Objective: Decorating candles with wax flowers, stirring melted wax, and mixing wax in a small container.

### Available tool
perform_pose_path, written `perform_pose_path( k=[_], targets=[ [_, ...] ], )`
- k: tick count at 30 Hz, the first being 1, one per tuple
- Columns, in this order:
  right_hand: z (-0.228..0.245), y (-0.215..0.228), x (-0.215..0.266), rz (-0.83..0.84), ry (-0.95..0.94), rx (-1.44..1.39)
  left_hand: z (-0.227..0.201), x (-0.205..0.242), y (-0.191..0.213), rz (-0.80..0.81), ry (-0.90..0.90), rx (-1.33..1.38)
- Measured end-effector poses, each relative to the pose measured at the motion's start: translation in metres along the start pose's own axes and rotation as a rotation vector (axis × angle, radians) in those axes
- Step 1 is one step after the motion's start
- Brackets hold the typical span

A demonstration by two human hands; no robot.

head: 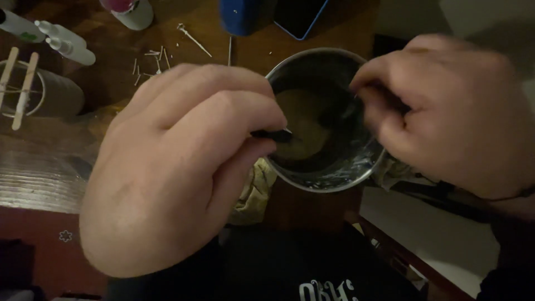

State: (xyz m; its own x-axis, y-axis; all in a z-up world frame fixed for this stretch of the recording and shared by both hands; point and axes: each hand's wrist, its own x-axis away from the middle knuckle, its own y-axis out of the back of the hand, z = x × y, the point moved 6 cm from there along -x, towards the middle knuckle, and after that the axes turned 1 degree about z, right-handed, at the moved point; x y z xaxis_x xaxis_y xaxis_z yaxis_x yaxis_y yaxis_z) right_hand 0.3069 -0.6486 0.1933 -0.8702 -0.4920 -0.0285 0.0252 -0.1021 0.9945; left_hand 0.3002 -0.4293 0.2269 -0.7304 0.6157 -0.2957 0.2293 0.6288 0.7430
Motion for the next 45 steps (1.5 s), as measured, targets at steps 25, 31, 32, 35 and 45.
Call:
perform_pose_path(
  k=[25, 31, 32, 35, 45],
  targets=[
    [0.025, 0.005, -0.002, -0.096, 0.103, -0.2, 0.01, -0.011, -0.009, -0.093, 0.001, 0.059],
    [0.015, 0.009, 0.007, -0.003, -0.009, -0.108, 0.009, -0.011, -0.011, -0.104, -0.014, 0.054],
    [0.011, 0.012, 0.01, -0.058, -0.05, -0.053, 0.009, -0.011, -0.012, -0.1, -0.006, 0.04],
    [0.01, 0.014, 0.009, -0.098, -0.004, 0.011, 0.009, -0.013, -0.012, -0.109, -0.011, 0.043],
    [0.021, 0.01, 0.007, 0.002, 0.028, -0.17, 0.013, -0.017, -0.014, -0.118, -0.012, 0.025]
  ],
)
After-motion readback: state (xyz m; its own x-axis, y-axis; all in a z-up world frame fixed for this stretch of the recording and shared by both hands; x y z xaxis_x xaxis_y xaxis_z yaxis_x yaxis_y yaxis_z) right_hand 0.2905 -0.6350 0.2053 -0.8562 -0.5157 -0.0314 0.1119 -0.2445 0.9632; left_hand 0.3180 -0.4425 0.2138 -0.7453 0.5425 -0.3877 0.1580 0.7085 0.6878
